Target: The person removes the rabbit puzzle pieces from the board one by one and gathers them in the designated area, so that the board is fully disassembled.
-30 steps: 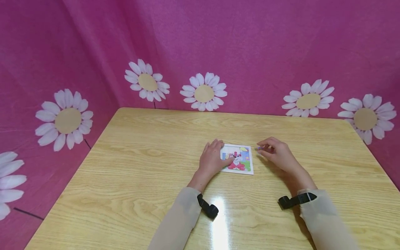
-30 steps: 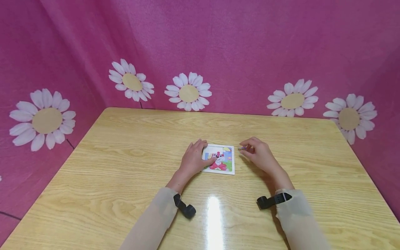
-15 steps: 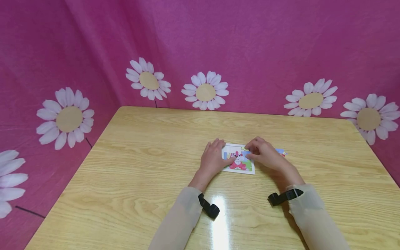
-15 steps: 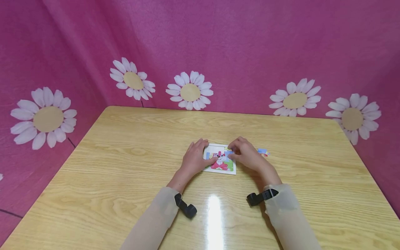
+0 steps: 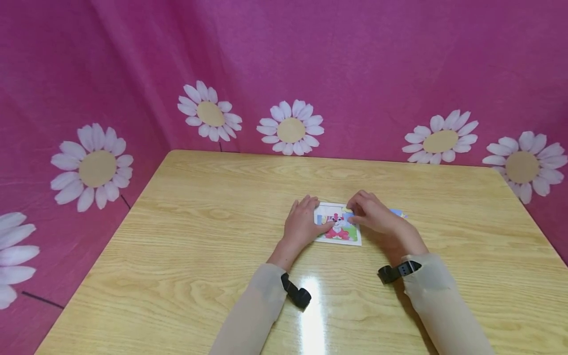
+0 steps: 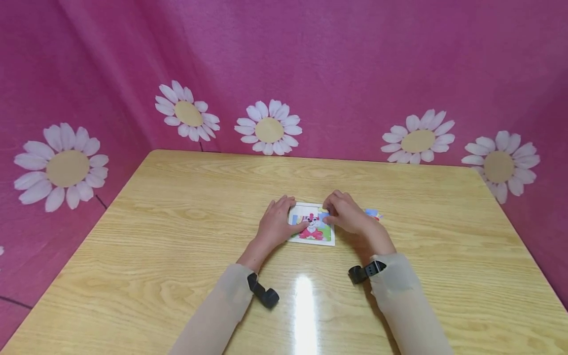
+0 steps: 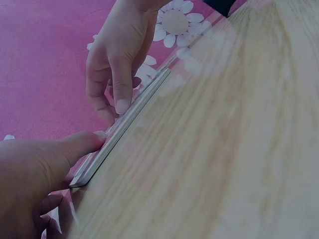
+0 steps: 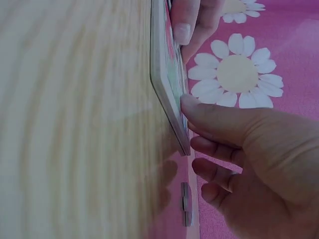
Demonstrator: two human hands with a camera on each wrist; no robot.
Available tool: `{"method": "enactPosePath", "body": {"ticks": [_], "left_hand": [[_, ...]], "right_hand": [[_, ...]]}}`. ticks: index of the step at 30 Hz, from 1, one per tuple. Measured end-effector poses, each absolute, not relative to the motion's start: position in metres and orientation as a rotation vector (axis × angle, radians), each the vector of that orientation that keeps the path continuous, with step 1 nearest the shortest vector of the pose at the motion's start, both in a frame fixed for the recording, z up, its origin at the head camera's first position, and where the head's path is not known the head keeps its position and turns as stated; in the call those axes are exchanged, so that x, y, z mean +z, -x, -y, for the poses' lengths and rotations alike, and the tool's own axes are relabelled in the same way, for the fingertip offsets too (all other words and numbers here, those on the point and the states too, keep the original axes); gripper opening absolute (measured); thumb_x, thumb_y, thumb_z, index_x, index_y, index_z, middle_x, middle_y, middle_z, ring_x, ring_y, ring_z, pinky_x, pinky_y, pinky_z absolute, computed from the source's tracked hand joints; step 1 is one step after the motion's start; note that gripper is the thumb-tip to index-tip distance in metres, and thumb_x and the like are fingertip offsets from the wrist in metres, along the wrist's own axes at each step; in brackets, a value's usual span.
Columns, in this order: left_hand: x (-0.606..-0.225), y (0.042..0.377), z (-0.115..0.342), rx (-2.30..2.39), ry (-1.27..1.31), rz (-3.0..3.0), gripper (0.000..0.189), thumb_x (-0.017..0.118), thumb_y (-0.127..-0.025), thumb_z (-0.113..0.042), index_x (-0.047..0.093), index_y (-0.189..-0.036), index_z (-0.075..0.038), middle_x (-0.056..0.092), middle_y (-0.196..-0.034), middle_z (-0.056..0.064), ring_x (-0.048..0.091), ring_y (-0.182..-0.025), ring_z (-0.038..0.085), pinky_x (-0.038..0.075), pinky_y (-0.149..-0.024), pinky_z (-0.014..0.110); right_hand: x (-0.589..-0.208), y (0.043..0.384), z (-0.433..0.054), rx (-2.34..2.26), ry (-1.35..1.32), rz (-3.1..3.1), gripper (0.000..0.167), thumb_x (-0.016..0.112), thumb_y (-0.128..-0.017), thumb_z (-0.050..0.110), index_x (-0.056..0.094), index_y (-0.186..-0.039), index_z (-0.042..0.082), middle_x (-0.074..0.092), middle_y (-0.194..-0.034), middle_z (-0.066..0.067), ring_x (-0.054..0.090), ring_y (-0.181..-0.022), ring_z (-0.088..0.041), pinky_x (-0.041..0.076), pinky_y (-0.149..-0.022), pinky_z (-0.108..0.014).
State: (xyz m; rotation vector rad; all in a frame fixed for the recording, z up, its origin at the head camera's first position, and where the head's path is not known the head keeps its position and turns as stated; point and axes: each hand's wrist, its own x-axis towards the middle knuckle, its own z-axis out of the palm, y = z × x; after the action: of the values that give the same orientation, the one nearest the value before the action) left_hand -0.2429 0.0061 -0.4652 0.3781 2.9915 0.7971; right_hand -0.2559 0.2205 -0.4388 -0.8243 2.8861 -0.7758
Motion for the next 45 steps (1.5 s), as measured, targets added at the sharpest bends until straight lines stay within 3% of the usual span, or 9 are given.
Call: {"method": "enactPosePath", "body": {"ticks": [4, 21, 32, 45], "left_hand": [[-0.465, 0.243, -0.006, 0.801, -0.383, -2.988, 0.073, 0.07, -0.085, -0.053, 0.05, -0.142, -0.011, 0.047, -0.152, 0.002, 0.032, -0.149, 0.017, 0.016, -0.128, 0.035], [-0.463, 0.241, -0.007, 0.812, -0.374, -2.972, 0.073, 0.07, -0.085, -0.052, 0.049, -0.142, -0.011, 0.046, -0.153, 0.003, 0.031, -0.149, 0.018, 0.015, -0.128, 0.036], [-0.462, 0.241, -0.007, 0.795, -0.371, -2.982, 0.072, 0.07, -0.085, -0.052, 0.05, -0.141, -0.011, 0.047, -0.152, 0.003, 0.031, -0.149, 0.017, 0.016, -0.128, 0.035], [-0.462, 0.241, -0.007, 0.802, -0.366, -2.978, 0.072, 0.07, -0.085, -0.051, 0.05, -0.141, -0.011, 0.047, -0.152, 0.002, 0.031, -0.149, 0.017, 0.015, -0.128, 0.035]], "right_hand": [[-0.438, 0.259, -0.221, -0.773, 0.815, -2.858, 0.024, 0.071, -0.087, 0.007, 0.057, -0.103, -0.004, 0.052, -0.093, -0.012, 0.045, -0.088, -0.022, 0.033, -0.081, -0.033], [-0.441, 0.251, -0.221, -0.775, 0.847, -2.951, 0.029, 0.072, -0.086, 0.005, 0.057, -0.108, -0.005, 0.054, -0.097, -0.013, 0.047, -0.09, -0.021, 0.045, -0.077, -0.034], [-0.444, 0.249, -0.223, -0.915, 0.913, -2.974, 0.022, 0.068, -0.085, -0.007, 0.061, -0.105, -0.001, 0.058, -0.1, -0.012, 0.062, -0.09, -0.023, 0.057, -0.078, -0.035], [-0.444, 0.249, -0.225, -1.057, 0.918, -3.0, 0.023, 0.064, -0.084, -0.015, 0.063, -0.103, -0.002, 0.06, -0.098, -0.015, 0.066, -0.089, -0.029, 0.06, -0.076, -0.04]]}}
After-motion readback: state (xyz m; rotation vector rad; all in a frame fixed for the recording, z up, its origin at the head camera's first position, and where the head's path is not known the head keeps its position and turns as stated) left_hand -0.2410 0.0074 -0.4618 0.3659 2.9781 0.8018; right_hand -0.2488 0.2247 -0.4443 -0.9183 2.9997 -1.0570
